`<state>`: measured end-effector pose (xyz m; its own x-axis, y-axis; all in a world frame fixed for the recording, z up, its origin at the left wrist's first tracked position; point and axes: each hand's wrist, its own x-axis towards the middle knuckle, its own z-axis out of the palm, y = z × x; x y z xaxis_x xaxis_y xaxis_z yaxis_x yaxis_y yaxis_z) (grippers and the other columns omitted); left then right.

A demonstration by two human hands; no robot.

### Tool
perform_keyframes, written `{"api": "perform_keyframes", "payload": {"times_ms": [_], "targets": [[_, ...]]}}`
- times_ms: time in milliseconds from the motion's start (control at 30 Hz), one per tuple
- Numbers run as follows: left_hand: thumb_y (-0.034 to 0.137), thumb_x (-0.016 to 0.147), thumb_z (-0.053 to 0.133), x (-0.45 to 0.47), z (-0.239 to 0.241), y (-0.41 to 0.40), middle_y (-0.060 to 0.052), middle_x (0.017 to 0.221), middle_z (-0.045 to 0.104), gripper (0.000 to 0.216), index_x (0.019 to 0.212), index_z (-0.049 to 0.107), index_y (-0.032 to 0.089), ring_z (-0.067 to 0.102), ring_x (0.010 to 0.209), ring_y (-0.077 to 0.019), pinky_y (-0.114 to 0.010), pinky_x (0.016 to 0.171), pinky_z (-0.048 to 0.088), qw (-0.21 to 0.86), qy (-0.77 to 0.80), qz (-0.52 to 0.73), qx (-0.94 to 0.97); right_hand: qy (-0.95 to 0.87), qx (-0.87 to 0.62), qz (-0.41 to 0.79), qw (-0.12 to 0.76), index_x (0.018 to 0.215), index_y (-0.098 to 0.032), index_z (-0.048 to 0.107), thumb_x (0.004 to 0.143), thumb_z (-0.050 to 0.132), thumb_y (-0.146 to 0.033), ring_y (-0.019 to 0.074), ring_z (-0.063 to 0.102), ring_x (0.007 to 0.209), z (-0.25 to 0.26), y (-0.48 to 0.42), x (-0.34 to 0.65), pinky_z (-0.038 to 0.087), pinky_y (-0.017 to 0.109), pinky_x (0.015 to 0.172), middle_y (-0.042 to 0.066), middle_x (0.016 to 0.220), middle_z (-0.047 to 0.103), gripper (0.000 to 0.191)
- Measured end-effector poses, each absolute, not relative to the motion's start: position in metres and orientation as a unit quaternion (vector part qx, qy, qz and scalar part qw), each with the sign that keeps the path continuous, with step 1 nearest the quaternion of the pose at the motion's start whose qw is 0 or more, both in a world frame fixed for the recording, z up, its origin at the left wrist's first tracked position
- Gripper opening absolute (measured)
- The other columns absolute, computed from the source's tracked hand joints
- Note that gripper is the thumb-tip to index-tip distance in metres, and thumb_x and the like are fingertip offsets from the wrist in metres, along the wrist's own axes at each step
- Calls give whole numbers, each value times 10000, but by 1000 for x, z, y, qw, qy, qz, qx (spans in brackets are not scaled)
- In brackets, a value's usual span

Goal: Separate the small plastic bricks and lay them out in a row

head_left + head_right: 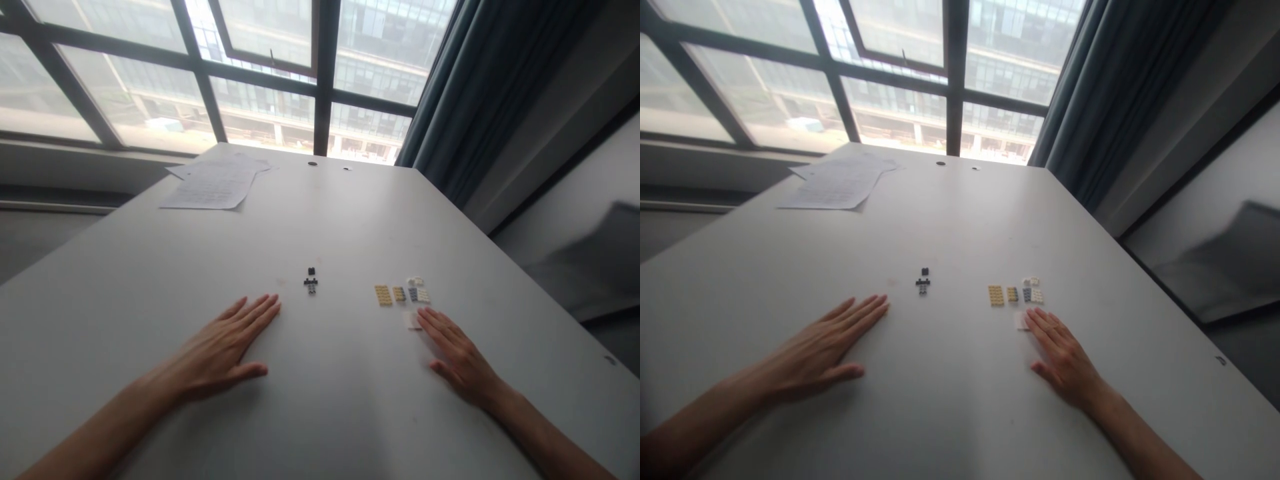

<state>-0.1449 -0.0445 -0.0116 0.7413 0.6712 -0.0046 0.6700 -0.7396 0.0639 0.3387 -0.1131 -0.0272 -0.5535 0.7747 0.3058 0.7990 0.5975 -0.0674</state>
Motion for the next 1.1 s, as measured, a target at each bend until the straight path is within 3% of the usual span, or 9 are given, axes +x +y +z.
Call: {"api": "perform_keyframes", "payload": {"times_ms": [233, 500, 800, 1100], "targets": [[774, 803, 300, -25, -8, -59, -107, 1551, 131, 942, 1499, 31, 200, 159, 1430, -274, -467, 1172, 68, 103, 309, 33, 945, -876, -452, -58, 158, 1482, -135, 235, 947, 285, -559, 276, 296, 1388, -25, -113, 336, 315, 487, 1112, 126, 1481, 368, 684], [805, 787, 213, 78, -19, -62, -157, 1538, 187, 980, 1466, 232, 98, 141, 1434, -294, -502, 1169, 44, 121, 277, 107, 947, -871, -460, -54, 164, 1466, -130, 280, 941, 315, -556, 286, 295, 1388, -27, -113, 338, 323, 503, 1105, 135, 1466, 389, 678], [770, 818, 235, 62, -11, -60, -119, 1558, 139, 931, 1488, 144, 130, 82, 1445, -274, -480, 1173, 51, 82, 278, 136, 947, -865, -466, -57, 176, 1463, -147, 296, 942, 339, -539, 281, 323, 1375, -25, -114, 336, 338, 485, 1101, 129, 1449, 418, 653], [686, 876, 291, -69, -4, -8, -102, 1557, 121, 839, 1499, 59, 174, 105, 1443, -253, -437, 1172, 40, 27, 336, 47, 940, -869, -458, -66, 174, 1472, -147, 266, 950, 328, -528, 278, 325, 1374, -26, -113, 336, 343, 484, 1096, 126, 1446, 422, 649]]}}
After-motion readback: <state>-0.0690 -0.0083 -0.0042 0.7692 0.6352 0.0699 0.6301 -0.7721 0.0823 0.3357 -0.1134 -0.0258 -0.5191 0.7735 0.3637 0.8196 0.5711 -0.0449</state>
